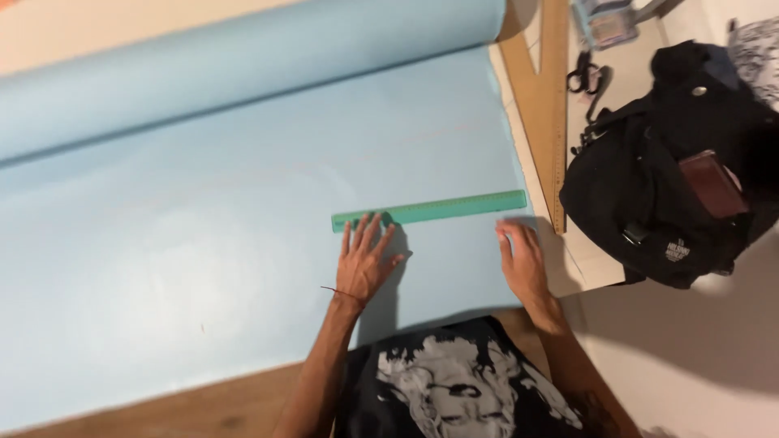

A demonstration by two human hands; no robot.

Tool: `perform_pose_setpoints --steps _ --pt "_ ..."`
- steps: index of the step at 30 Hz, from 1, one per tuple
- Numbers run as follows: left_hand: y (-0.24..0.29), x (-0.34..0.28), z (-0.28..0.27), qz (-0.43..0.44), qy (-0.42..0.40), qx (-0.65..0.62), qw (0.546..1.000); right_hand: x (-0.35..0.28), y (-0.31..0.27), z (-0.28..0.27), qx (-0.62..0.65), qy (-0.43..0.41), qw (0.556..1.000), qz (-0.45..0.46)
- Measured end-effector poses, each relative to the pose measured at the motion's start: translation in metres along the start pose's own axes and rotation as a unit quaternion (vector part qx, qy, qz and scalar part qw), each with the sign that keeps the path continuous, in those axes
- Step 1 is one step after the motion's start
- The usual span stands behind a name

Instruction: Measuring and marking a large sheet of blue material using a ruler and a marking tool on a workbench.

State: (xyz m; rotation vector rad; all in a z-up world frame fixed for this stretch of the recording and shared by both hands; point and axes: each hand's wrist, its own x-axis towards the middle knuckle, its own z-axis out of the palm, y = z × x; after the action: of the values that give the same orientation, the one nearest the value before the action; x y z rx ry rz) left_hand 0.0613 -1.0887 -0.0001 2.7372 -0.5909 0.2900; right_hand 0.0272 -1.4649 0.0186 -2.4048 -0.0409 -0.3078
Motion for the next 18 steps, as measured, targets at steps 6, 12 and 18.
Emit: perform_pose_setpoints --steps 6,12,18 --pt "0.039 -0.012 0.005 -0.074 0.005 0.047 0.996 0.035 0.012 0.024 -0.034 -0.009 0.983 -0.179" --pt "0.038 0.008 0.027 -0.065 -0.007 0.043 0.997 0.052 0.040 0.022 -0.043 0.001 0.989 -0.139" --pt "0.017 0.016 0.010 -0.056 -0.007 0.064 0.996 0.055 0.041 0.016 -0.028 -0.013 0.990 -0.137"
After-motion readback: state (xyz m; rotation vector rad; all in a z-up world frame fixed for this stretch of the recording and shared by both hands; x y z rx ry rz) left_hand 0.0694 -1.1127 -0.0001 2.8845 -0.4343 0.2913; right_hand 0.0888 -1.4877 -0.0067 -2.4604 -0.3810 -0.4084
